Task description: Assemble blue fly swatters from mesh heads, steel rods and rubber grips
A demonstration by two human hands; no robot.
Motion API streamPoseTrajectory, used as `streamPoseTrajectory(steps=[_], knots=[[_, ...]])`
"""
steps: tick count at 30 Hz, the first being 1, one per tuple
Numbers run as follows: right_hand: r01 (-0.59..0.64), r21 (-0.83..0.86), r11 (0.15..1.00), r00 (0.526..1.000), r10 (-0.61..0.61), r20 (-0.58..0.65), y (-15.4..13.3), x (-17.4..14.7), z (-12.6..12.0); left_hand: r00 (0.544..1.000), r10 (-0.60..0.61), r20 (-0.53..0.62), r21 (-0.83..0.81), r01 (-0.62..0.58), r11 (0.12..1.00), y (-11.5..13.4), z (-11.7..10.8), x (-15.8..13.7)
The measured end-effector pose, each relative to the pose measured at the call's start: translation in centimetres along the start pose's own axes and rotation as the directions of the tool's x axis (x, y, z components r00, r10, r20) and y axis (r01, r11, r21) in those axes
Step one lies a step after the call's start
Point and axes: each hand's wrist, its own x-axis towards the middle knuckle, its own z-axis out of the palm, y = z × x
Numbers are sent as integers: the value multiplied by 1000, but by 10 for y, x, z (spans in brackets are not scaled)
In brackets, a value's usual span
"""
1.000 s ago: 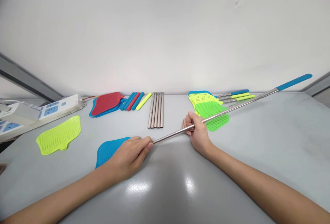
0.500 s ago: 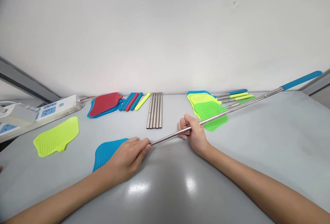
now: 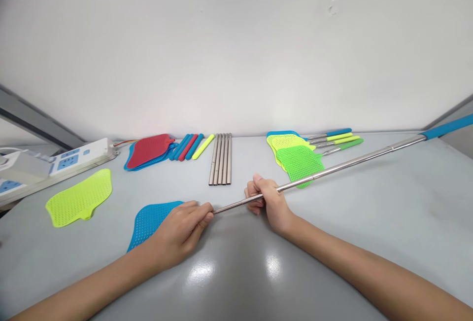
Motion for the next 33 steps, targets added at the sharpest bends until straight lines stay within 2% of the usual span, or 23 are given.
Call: streamPoseTrajectory(steps=[6,15,33], knots=[[5,-94,996,997,2,81,2,-1,-1,1000,14,-2,16,-14,1000,0,0,0],[-8,-302,953,991,47,125,-1,-1,4,1000,8,-8,39,-8,999,3,1,2],[-28,-277,961,990,65,125,-2,4,-5,996,-77,53,98,72,993,10,-3,10]])
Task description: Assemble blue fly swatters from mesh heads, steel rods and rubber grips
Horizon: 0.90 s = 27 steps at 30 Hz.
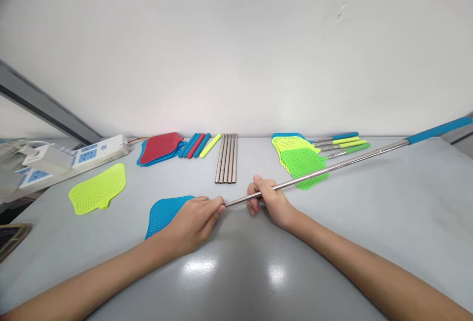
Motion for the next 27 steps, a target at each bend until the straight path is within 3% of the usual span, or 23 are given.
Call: streamPoseTrajectory(steps=[7,22,27], knots=[[8,7,1000,999,-8,48,5,1,-3,1000,2,-11,-27,-2,1000,-2,3,-1],[47,-210,976,982,-7,186,-5,0,2,997,7,80,-115,2,993,-3,-12,1],[73,-182,981,979,-36,202,-3,0,3,998,1,67,-133,8,991,1,-12,3]])
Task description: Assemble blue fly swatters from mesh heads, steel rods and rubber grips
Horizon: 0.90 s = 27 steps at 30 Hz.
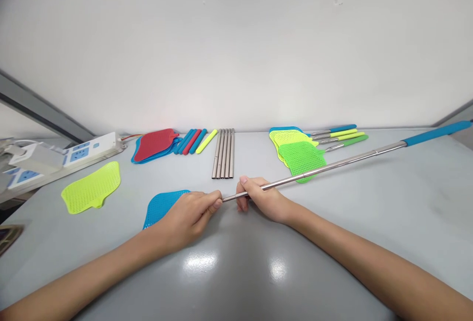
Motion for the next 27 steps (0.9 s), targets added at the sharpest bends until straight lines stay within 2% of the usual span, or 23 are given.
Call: streamPoseTrajectory(steps=[9,15,19,22,25,27], knots=[[19,-98,995,998,-13,63,0,1,9,999,25,21,-27,-24,999,5,-1,-1],[0,-55,998,1000,1,18,0,2,8,999,41,-17,11,-41,999,4,-1,-1],[-55,-60,997,998,53,-32,-3,2,7,997,56,-53,16,-55,998,3,-1,0],[-59,-64,996,997,56,-49,-5,2,7,988,90,-122,-36,-95,995,2,-3,1],[-44,-52,998,998,41,-53,-4,3,6,953,126,-274,-49,-145,988,6,-11,-2],[-41,-39,998,997,39,-65,-3,2,6,929,149,-337,-36,-171,985,13,-20,-7]])
